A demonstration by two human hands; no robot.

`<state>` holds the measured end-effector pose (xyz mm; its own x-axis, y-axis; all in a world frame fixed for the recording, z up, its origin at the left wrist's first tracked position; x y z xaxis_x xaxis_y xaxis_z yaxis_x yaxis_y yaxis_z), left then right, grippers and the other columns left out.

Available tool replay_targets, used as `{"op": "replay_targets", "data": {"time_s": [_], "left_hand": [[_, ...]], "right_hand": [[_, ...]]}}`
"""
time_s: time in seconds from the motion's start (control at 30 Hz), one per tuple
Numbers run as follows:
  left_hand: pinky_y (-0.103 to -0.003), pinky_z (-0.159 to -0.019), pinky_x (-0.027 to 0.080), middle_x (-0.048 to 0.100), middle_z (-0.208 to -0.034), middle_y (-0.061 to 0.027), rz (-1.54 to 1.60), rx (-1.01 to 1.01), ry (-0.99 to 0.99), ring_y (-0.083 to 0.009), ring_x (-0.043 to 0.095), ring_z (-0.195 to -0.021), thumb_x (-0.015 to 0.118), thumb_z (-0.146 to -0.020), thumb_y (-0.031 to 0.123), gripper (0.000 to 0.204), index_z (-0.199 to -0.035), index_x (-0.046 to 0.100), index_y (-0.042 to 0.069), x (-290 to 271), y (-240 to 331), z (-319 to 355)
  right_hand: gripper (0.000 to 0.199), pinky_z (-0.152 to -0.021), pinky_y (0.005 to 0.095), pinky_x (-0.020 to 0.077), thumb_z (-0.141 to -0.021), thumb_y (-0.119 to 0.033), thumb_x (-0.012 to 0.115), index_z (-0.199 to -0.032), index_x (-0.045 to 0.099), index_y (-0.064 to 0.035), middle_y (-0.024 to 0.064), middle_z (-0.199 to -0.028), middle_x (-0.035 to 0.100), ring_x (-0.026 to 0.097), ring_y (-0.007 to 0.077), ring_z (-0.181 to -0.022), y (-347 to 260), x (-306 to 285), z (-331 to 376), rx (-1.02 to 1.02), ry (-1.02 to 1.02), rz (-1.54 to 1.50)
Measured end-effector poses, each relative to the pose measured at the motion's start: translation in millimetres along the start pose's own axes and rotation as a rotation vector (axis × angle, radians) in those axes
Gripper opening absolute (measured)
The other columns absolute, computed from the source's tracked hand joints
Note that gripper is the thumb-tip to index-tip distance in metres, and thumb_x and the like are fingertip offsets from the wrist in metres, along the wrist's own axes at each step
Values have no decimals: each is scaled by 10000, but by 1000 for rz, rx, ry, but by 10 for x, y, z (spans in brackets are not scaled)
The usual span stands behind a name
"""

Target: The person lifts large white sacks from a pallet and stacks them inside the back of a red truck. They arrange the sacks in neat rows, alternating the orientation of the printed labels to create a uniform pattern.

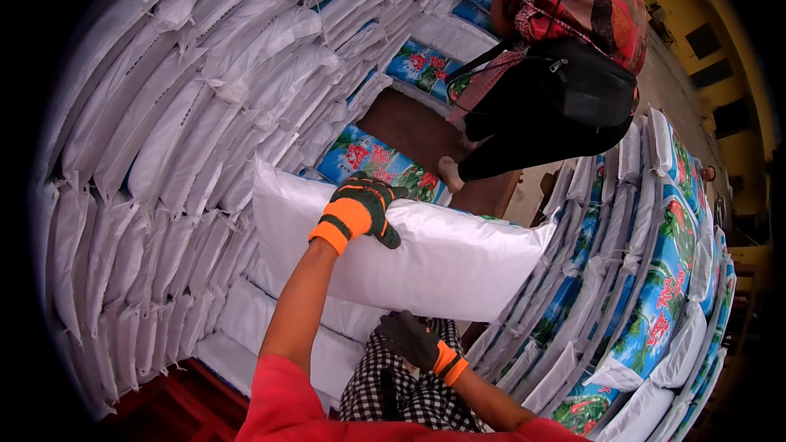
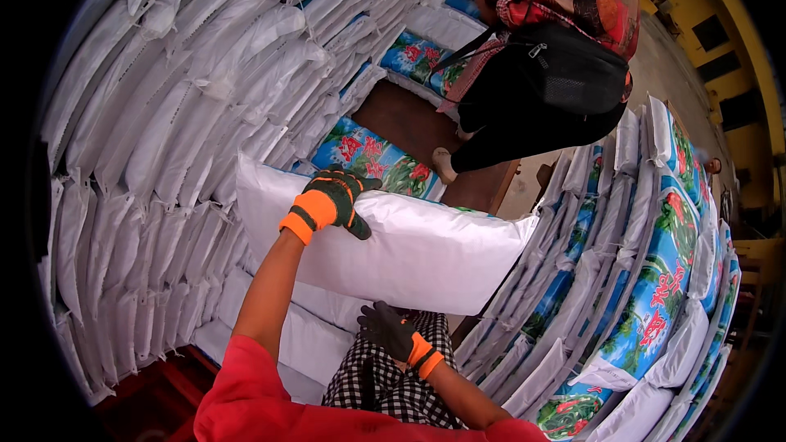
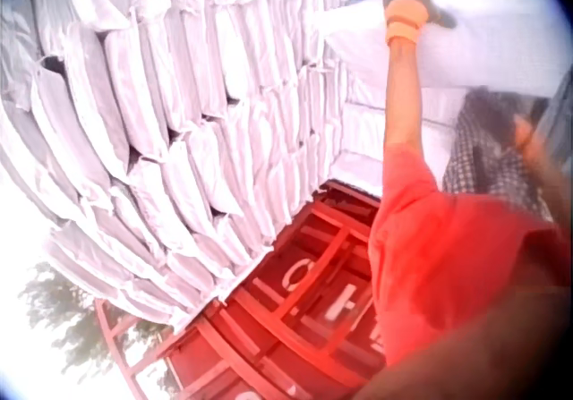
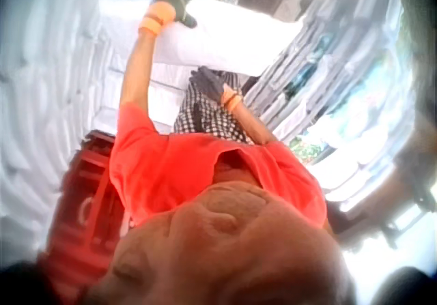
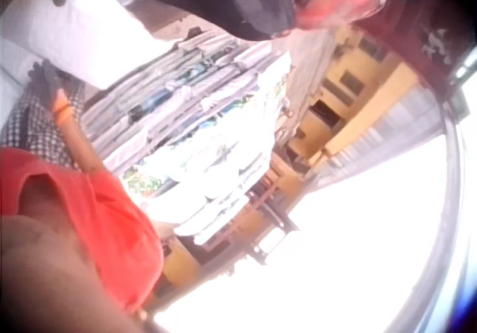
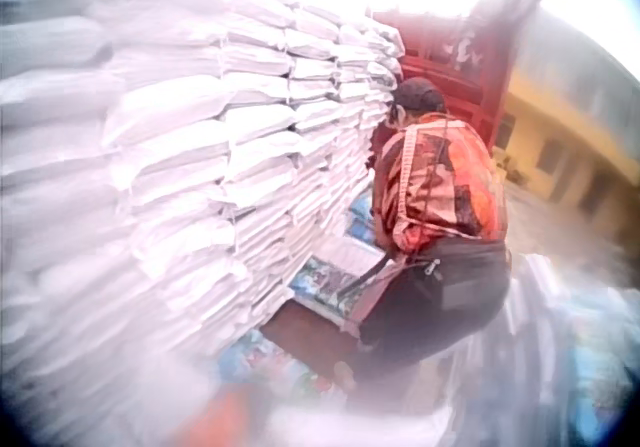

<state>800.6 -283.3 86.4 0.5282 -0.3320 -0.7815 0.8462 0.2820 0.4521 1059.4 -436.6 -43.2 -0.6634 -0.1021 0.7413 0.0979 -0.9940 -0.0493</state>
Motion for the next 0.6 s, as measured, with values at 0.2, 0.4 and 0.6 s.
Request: {"op": "replay_targets", "data": {"time_s": [0.2,0.4,0.6], "left_hand": [[-452,-1115,143,291,-1467,-111,15,-442,-91,-285,227,-1370,621,-739,503,844,-1422,280,142,2142,-1235,-245],[-428,-1101,178,289,-1460,-143,310,-623,-176,-292,231,-1363,624,-728,565,912,-1429,263,107,3595,-1324,44],[-472,-1059,262,405,-1374,-176,166,-484,363,-361,324,-1299,700,-699,477,837,-1350,387,56,3353,-1598,-560]], "right_hand": [[603,-974,373,390,-818,-245,672,-1333,405,-80,91,-1311,473,464,264,-1187,-220,-707,-416,-54,-36,652],[626,-808,301,460,-844,-422,622,-1318,416,-70,38,-1126,553,556,152,-988,-1369,-2260,-159,-79,754,658],[837,-928,302,402,-789,-396,682,-1388,267,15,164,-1284,467,468,242,-1147,-2293,-2877,-938,-287,796,958]]}}
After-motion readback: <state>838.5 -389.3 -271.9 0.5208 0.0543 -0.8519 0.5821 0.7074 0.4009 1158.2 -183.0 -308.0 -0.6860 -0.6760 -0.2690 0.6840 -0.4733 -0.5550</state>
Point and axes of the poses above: each hand's wrist, its own z-axis away from the middle knuckle, its own x-axis out of the palm, y = z × x, the point moved 9 cm from there along -z, towards the middle knuckle
